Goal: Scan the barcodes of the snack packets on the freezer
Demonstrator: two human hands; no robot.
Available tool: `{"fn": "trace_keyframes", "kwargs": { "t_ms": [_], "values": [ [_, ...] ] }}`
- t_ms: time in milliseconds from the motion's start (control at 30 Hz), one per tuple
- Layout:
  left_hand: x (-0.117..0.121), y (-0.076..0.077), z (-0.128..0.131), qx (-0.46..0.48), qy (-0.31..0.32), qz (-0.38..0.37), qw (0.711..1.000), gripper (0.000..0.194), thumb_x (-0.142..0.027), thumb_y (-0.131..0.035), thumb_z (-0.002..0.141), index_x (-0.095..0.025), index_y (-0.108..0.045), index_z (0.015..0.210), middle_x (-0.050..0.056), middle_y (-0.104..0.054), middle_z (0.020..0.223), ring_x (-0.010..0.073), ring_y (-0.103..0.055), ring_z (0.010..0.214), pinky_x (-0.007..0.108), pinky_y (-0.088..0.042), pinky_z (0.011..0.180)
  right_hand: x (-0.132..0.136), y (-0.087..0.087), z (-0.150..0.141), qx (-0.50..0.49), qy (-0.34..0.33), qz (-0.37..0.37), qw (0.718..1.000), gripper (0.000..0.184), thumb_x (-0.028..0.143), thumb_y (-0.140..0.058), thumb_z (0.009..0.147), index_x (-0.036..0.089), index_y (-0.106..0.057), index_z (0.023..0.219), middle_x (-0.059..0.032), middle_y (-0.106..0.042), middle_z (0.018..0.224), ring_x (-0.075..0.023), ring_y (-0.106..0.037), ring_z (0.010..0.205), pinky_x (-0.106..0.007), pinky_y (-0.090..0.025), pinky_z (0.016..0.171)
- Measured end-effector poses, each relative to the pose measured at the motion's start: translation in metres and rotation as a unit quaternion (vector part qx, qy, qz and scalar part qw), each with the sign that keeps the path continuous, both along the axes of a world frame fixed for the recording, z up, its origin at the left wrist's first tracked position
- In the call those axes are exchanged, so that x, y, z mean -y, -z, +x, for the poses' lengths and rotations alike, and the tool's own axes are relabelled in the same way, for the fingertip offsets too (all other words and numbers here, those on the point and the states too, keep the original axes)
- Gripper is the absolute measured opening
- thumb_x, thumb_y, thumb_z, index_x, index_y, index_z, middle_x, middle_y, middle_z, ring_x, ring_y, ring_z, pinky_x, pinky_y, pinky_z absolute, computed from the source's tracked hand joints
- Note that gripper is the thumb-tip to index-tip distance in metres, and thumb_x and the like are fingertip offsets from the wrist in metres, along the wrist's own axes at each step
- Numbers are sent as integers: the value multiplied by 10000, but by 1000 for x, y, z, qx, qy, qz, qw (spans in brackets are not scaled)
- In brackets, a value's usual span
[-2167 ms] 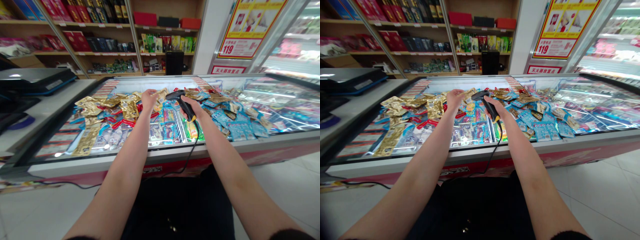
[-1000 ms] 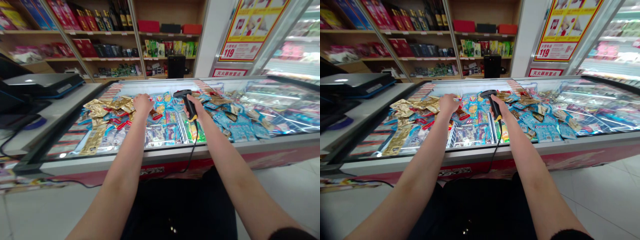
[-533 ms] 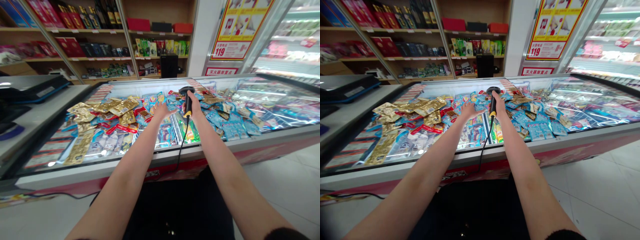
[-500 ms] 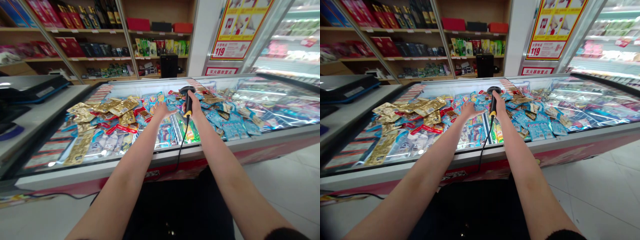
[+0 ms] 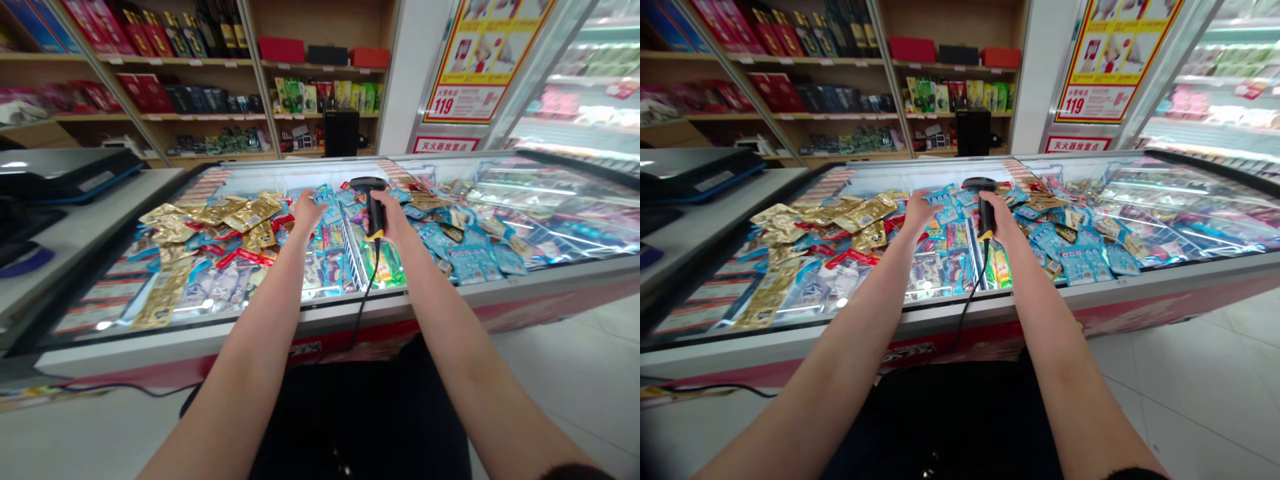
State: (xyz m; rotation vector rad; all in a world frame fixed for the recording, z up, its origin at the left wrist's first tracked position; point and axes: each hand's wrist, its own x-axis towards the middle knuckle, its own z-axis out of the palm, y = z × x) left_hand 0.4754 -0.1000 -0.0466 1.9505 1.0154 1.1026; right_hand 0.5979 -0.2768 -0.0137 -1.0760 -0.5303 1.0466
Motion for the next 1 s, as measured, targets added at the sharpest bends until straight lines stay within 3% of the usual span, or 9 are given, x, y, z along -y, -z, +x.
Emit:
{"fn": "trace_keyframes", "kwargs": {
  "t_ms": [133, 367, 1000],
  "values": [
    [-5, 0, 1, 37, -4, -41, 998, 285, -171, -718, 633, -193, -608, 895, 13, -699, 818, 240, -677, 878, 357, -522, 810, 0, 5, 1, 46, -29, -16, 998, 218, 403, -557, 950, 188, -588, 932, 6, -592, 548, -120, -488, 363, -216, -395, 333],
    [-15, 4, 2, 104, 5, -50, 993, 255, -171, -674, 653, -191, -616, 900, 22, -726, 868, 210, -697, 863, 323, -537, 812, -2, 12, -2, 134, -55, -57, 988, 264, 428, -655, 892, 193, -573, 805, 7, -567, 506, -116, -463, 343, -215, -379, 298],
    [-19, 1, -4, 60, -36, -24, 997, 304, -195, -581, 738, -198, -645, 1034, 43, -752, 968, 206, -711, 945, 301, -530, 841, 1, 12, -5, 174, -76, -53, 980, 349, 495, -741, 809, 207, -573, 708, -9, -560, 465, -123, -450, 315, -229, -370, 269]
  ]
}}
